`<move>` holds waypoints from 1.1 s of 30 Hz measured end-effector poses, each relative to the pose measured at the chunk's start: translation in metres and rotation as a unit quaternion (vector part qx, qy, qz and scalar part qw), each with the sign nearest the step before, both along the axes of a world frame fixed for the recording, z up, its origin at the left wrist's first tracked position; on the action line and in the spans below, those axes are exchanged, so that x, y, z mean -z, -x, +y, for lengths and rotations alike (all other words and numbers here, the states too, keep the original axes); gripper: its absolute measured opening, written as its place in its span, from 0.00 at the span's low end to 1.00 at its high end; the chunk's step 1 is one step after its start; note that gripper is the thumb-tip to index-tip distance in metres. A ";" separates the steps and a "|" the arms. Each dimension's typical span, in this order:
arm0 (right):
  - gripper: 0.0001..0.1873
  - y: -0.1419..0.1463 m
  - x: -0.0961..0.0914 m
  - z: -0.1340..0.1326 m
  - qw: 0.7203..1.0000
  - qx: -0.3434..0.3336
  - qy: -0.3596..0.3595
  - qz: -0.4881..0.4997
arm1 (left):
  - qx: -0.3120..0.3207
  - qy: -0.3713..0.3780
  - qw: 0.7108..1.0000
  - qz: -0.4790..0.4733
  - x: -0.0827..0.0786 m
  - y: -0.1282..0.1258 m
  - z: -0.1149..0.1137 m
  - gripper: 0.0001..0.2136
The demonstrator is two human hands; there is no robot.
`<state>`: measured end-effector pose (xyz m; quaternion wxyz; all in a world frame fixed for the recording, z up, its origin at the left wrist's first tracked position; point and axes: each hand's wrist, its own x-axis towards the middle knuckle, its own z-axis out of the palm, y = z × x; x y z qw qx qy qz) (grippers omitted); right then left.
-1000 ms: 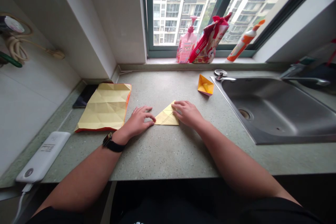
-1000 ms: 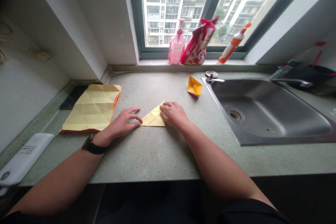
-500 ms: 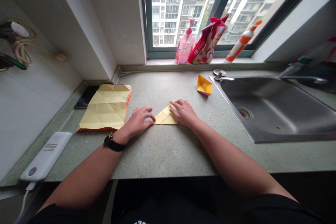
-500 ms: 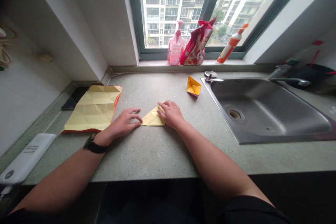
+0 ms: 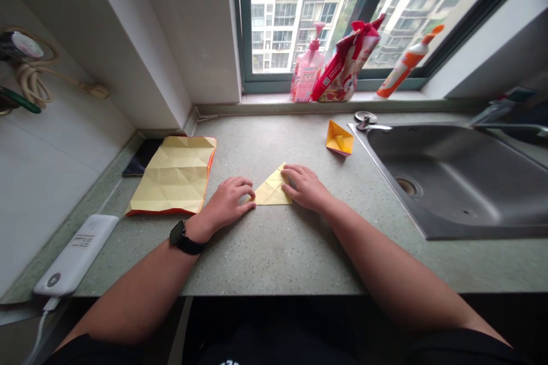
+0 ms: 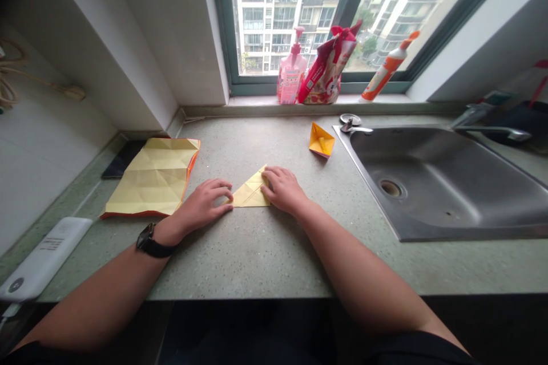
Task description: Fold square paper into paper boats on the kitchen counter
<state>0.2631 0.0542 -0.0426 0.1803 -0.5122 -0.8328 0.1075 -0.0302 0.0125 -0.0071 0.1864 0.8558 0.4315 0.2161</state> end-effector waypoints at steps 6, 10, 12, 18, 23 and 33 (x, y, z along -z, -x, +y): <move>0.22 0.004 -0.001 -0.002 1.000 -0.004 -0.005 -0.007 | 0.009 -0.001 1.000 0.009 0.000 0.000 -0.003 0.02; 0.18 0.004 -0.007 -0.007 1.000 -0.016 -0.006 0.000 | 0.019 0.007 1.000 0.017 0.000 -0.001 -0.005 0.04; 0.19 0.004 -0.011 -0.011 0.999 -0.035 -0.004 -0.005 | 0.024 0.010 1.000 0.017 0.001 0.000 -0.005 0.04; 0.32 0.006 -0.018 -0.024 0.994 -0.103 -0.004 -0.040 | 0.036 0.017 0.999 0.004 0.001 0.001 -0.003 0.07; 0.32 0.006 -0.015 -0.023 0.990 -0.139 -0.010 0.000 | 0.024 0.020 0.999 -0.009 0.006 0.003 -0.002 0.14; 0.33 0.009 -0.001 -0.016 0.984 -0.158 -0.005 0.088 | 0.013 0.102 0.991 -0.083 0.008 -0.002 0.003 0.23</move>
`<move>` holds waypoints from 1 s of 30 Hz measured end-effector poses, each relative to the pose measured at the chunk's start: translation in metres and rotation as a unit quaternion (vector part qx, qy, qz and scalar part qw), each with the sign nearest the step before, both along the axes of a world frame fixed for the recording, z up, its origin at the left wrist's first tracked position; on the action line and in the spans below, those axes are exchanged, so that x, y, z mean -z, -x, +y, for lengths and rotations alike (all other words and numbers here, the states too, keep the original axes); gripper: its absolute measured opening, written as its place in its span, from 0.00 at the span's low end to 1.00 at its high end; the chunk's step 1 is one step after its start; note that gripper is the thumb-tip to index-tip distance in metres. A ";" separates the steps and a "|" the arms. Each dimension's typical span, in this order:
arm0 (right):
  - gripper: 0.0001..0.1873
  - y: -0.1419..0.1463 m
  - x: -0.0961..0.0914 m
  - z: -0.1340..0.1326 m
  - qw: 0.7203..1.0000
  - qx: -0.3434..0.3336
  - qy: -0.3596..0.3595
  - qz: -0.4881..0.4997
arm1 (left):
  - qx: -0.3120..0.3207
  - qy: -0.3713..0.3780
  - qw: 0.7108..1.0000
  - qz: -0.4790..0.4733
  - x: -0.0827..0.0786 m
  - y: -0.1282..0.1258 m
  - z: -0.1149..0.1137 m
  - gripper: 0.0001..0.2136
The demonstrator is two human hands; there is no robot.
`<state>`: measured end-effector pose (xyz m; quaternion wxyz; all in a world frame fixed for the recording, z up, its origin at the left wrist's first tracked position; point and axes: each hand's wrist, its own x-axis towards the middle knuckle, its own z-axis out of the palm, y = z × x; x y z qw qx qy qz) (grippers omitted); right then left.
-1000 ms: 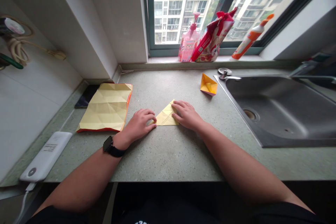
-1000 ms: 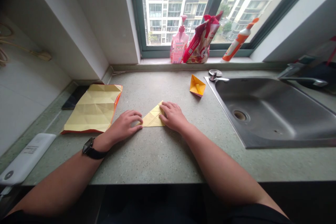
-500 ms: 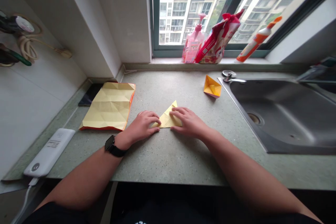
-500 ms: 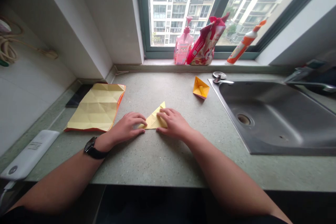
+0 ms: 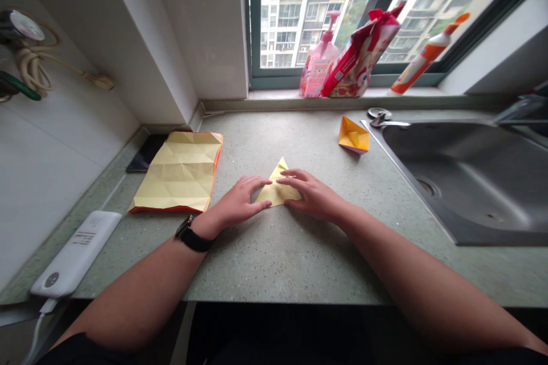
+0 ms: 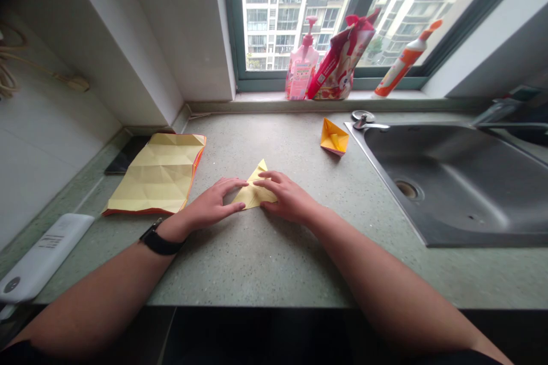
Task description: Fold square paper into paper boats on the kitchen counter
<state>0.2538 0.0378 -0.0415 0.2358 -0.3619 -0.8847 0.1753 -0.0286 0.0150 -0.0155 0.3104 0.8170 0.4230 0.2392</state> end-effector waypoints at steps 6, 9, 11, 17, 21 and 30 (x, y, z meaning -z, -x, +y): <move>0.35 0.001 -0.006 0.002 1.000 -0.007 0.012 0.014 | -0.016 0.060 0.989 -0.132 -0.002 -0.003 0.003 0.18; 0.34 0.004 -0.008 0.002 1.000 -0.010 0.009 0.020 | -0.014 0.070 0.988 -0.139 -0.001 -0.004 0.003 0.18; 0.34 0.005 -0.008 0.002 0.999 -0.012 0.003 0.031 | -0.018 0.057 0.992 -0.112 0.000 -0.005 0.001 0.19; 0.34 0.007 -0.005 0.000 0.998 -0.003 -0.002 0.063 | -0.002 0.021 0.999 -0.039 -0.001 -0.009 -0.003 0.17; 0.30 0.009 -0.010 -0.003 0.997 0.028 -0.002 0.072 | 0.002 0.008 1.000 -0.020 -0.001 -0.010 -0.002 0.14; 0.21 0.003 -0.005 0.011 0.943 0.160 0.154 0.248 | -0.036 0.079 0.980 -0.177 -0.010 -0.004 -0.001 0.20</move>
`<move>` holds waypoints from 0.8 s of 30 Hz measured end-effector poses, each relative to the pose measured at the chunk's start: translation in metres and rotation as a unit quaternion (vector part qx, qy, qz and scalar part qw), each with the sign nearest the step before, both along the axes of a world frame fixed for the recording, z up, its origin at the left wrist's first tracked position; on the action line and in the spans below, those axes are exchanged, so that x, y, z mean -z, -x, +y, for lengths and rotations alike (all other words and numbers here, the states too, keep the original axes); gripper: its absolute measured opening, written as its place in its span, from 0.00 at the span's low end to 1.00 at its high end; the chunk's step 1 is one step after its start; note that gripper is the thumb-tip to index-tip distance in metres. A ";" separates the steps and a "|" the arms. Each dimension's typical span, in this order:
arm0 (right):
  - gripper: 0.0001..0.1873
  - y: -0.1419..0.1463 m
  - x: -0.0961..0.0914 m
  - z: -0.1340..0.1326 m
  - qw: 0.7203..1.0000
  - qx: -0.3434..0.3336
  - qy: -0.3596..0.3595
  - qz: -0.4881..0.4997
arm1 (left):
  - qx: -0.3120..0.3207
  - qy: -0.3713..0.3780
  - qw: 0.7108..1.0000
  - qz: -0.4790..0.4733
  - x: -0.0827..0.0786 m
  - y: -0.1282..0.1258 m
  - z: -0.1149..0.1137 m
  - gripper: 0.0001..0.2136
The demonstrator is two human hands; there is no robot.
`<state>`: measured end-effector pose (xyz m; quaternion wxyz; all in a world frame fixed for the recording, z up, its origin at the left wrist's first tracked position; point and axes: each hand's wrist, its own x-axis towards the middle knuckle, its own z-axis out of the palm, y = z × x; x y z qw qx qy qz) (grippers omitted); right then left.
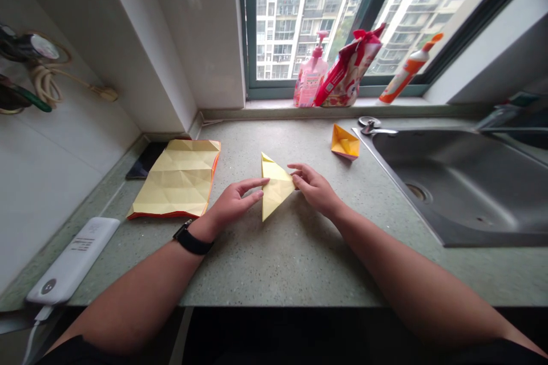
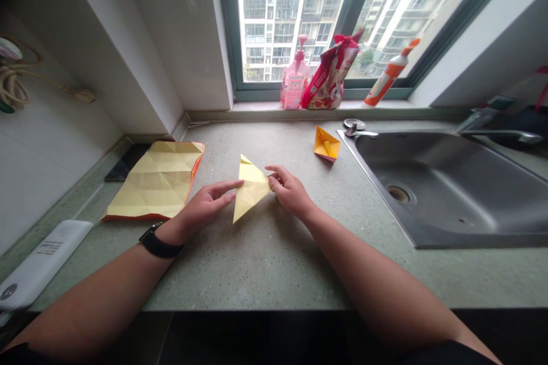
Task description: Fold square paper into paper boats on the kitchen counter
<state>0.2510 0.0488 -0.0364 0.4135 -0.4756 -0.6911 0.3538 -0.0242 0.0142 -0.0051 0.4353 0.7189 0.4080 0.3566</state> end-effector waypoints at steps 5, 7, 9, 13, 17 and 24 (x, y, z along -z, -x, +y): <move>0.19 0.000 -0.004 0.001 0.998 -0.037 0.030 0.041 | -0.017 -0.040 0.999 -0.014 -0.004 0.000 -0.002 0.20; 0.22 0.001 -0.007 -0.001 0.997 -0.058 0.039 0.028 | -0.022 -0.058 0.998 -0.016 -0.006 0.001 -0.003 0.20; 0.28 0.002 -0.009 -0.004 0.996 -0.080 0.044 0.015 | -0.022 -0.077 0.997 -0.017 -0.008 0.001 -0.005 0.20; 0.35 0.003 -0.009 -0.007 0.995 -0.094 0.013 -0.003 | -0.023 -0.135 0.991 0.014 -0.010 0.004 -0.008 0.19; 0.26 0.005 -0.008 -0.008 0.996 -0.089 -0.011 -0.005 | -0.011 -0.168 0.985 0.043 -0.010 0.005 -0.011 0.21; 0.17 0.010 -0.014 -0.013 0.994 -0.096 -0.046 0.005 | 0.006 -0.266 0.961 0.072 -0.011 0.003 -0.015 0.26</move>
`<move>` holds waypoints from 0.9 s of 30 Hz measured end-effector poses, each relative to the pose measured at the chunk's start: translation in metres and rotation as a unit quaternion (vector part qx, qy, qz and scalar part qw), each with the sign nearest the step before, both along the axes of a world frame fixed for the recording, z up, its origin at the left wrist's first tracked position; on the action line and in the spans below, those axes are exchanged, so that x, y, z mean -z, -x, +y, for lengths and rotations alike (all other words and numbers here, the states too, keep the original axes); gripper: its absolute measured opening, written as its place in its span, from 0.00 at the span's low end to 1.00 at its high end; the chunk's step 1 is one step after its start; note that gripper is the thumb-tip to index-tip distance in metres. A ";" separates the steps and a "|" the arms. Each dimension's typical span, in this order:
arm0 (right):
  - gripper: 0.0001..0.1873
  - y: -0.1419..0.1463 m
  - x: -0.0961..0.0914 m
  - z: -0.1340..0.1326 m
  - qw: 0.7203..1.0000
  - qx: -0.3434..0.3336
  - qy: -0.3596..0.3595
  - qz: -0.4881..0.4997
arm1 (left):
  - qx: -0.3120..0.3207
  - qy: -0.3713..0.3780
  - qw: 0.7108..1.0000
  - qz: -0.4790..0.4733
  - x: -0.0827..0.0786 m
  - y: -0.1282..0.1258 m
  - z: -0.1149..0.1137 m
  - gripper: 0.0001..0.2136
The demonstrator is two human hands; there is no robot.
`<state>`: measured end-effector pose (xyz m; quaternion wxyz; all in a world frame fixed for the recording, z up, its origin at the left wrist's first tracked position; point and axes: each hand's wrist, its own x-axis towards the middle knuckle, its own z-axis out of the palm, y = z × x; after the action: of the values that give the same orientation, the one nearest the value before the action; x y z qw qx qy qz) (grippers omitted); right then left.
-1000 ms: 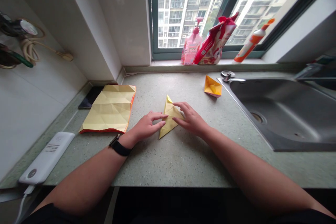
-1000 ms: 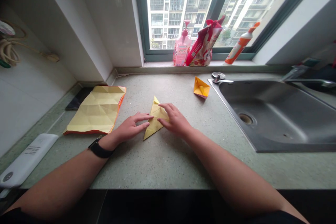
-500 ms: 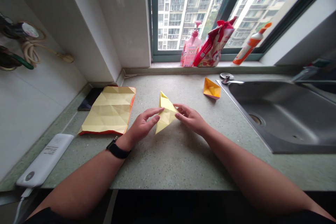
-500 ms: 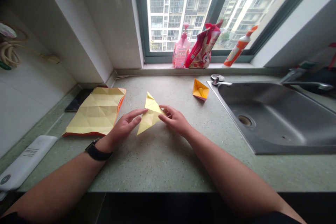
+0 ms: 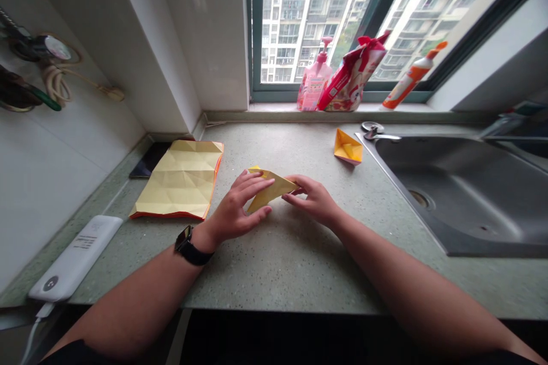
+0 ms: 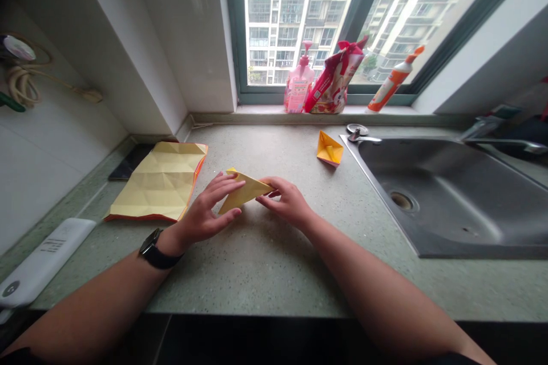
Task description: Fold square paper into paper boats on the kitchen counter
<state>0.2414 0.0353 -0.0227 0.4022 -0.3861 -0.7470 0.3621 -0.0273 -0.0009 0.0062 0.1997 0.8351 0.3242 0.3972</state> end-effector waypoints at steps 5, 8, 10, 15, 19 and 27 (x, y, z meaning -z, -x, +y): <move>0.11 0.003 -0.010 -0.006 0.997 0.018 -0.075 -0.025 | 0.017 -0.063 0.998 0.002 0.003 -0.005 -0.005 0.25; 0.11 0.002 -0.015 -0.008 0.989 0.044 -0.132 -0.056 | -0.013 -0.098 0.995 -0.009 0.003 -0.004 -0.009 0.28; 0.12 0.001 -0.017 -0.009 0.984 0.063 -0.159 -0.055 | -0.060 -0.129 0.990 -0.016 0.001 -0.001 -0.010 0.31; 0.12 0.000 -0.021 -0.010 0.976 0.099 -0.193 -0.030 | -0.134 -0.136 0.981 -0.018 -0.003 0.007 -0.002 0.44; 0.08 -0.001 -0.021 -0.010 0.967 0.083 -0.243 0.001 | -0.113 -0.103 0.988 -0.014 0.000 0.008 0.009 0.34; 0.09 -0.001 -0.019 -0.008 0.964 0.048 -0.262 0.013 | -0.087 -0.138 0.985 -0.062 -0.004 0.009 0.011 0.07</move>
<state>0.2427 0.0268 -0.0034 0.5162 -0.2980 -0.7909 0.1386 -0.0361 0.0100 0.0101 0.0667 0.7969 0.3244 0.5053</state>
